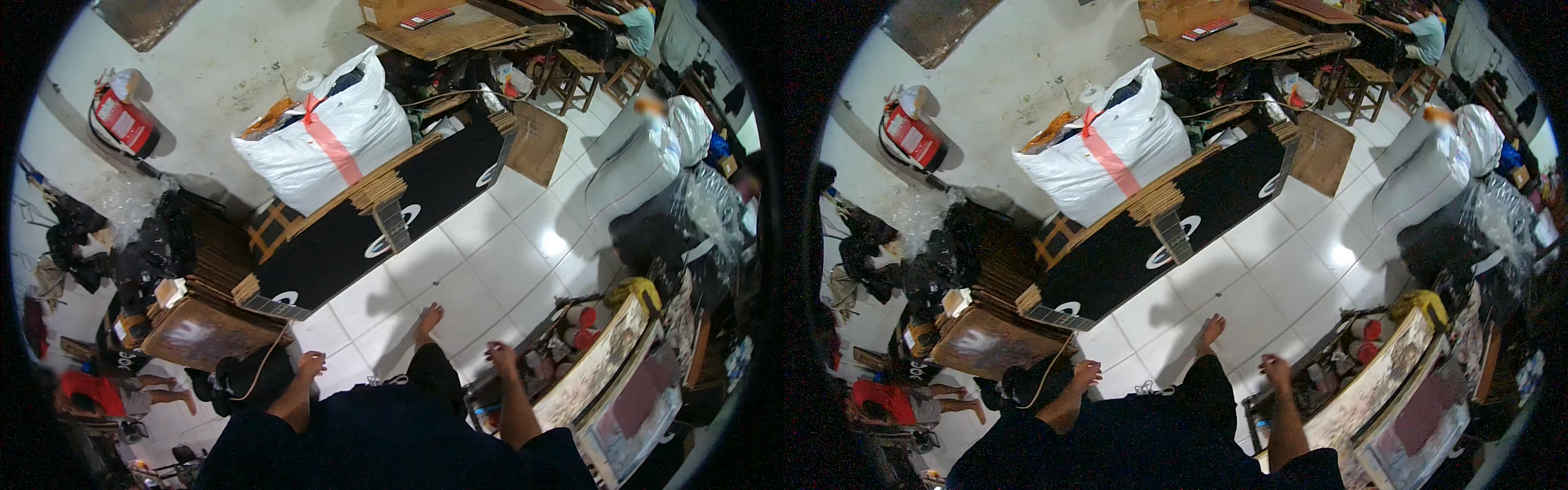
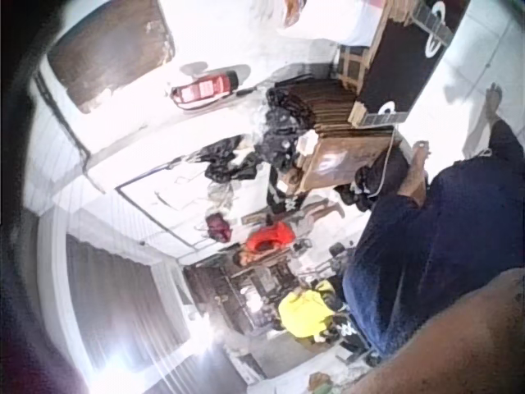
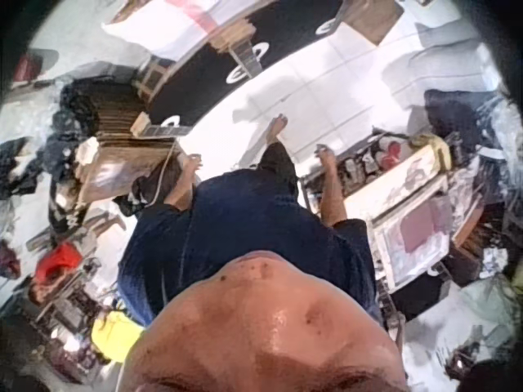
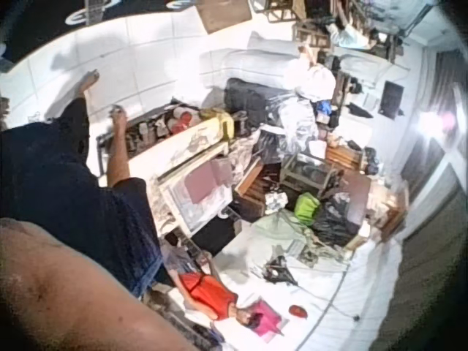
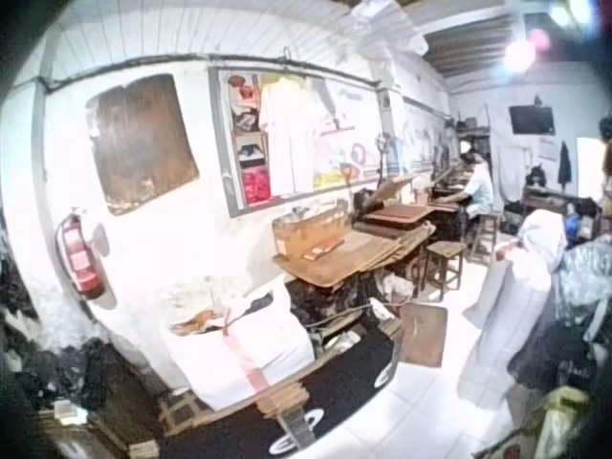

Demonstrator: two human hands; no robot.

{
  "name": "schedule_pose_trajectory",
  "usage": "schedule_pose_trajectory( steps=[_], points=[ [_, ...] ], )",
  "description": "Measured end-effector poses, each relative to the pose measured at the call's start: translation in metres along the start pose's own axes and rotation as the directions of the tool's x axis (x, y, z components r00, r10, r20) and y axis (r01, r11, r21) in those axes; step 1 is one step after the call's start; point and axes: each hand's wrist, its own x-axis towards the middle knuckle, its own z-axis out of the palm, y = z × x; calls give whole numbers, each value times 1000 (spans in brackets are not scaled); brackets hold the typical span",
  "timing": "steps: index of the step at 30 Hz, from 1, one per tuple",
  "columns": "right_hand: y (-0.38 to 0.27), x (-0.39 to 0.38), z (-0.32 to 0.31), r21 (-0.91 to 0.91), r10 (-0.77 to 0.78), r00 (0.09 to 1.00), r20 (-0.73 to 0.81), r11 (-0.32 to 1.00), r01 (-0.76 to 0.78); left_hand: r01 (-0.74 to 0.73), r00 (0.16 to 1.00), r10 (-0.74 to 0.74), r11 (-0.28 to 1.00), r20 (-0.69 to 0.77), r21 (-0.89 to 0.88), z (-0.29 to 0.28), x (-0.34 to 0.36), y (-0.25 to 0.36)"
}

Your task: The person repeatedly aligns a screen printing frame over a black t-shirt and uses a squeegee to pull ink across the mesh. They lift the frame to check the print, then reposition and repeat the process on the same shirt.

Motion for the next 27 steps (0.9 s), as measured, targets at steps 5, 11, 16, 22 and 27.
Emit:
schedule_pose_trajectory(
  steps=[5,11,16,22,27],
  points=[
    [65,30,-8,-364,263,877,402,925,-111,123,990,-118,990,73,-64,43,42,80],
    [-82,137,-138,-518,413,891,191,813,-266,-136,988,103,927,-112,-350,115,132,235],
    [-235,267,-218,-58,135,974,-181,987,-148,-15,999,21,981,30,-195,206,181,335],
    [-365,382,-227,-253,141,990,-27,957,-143,65,983,-42,990,180,-124,333,224,438],
    [-440,460,-217,-346,13,962,271,934,85,-198,963,202,979,179,-42,395,202,585]
  ],
)
